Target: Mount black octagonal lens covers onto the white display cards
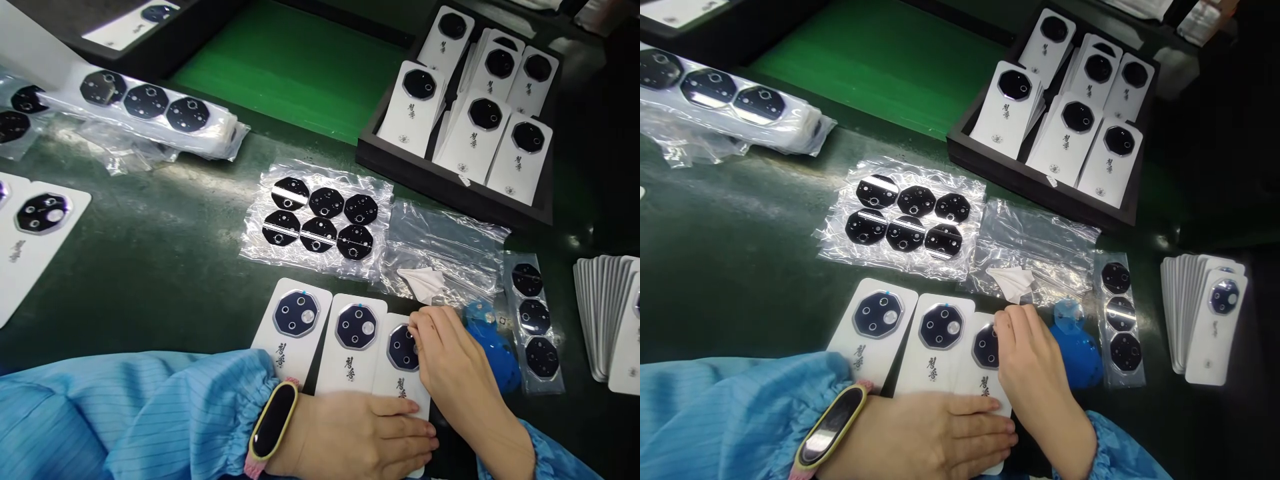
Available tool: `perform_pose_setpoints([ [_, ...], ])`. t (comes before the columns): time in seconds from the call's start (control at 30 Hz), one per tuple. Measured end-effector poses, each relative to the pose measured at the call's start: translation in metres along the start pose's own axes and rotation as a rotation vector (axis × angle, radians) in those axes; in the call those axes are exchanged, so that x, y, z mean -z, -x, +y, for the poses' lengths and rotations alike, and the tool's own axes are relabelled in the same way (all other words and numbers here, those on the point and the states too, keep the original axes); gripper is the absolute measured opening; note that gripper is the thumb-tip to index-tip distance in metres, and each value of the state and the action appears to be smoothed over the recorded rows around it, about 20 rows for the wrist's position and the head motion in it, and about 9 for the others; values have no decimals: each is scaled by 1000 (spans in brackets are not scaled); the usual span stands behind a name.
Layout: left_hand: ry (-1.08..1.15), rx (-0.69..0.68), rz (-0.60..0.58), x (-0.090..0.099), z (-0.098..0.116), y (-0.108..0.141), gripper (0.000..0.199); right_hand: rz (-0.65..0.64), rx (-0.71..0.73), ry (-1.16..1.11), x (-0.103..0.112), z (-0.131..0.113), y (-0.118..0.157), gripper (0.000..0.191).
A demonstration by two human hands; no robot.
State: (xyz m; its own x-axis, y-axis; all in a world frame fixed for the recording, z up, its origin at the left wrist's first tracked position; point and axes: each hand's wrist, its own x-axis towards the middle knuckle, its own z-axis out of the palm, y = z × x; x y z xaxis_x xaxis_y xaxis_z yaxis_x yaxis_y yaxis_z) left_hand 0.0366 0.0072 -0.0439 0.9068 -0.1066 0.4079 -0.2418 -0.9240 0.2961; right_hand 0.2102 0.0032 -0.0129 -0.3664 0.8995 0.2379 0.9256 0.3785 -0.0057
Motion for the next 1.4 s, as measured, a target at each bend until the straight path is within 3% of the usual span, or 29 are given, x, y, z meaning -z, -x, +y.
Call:
perform_pose_setpoints([
  [0.47, -9, 16, -9, -5, 2, 2, 47, 1, 60, 43, 2, -7, 4, 30],
  [0.6, 29, -6, -44, 1, -1, -2, 46, 8, 92, 34, 6, -19, 17, 30],
  [0.73, 52, -3, -8, 4, -2, -3, 48, 6, 103, -23, 15, -29, 41, 31],
  [0.83, 62, 28, -12, 3, 0, -1, 49, -41, 29, -210, 26, -26, 60, 27],
  [0.93, 76, 35, -32, -2, 3, 1, 47, -29, -141, -332, 39, -10, 72, 22],
  [1.03, 11, 35, -44, -5, 7, 3, 46, 25, -365, -156, 47, 11, 75, 19],
  [1.1, -39, 41, -28, -5, 9, 4, 47, 68, -439, -16, 47, 22, 73, 24],
  [1.4, -108, 15, 9, 2, 12, -7, 48, 234, -463, 205, 20, 30, 64, 35],
])
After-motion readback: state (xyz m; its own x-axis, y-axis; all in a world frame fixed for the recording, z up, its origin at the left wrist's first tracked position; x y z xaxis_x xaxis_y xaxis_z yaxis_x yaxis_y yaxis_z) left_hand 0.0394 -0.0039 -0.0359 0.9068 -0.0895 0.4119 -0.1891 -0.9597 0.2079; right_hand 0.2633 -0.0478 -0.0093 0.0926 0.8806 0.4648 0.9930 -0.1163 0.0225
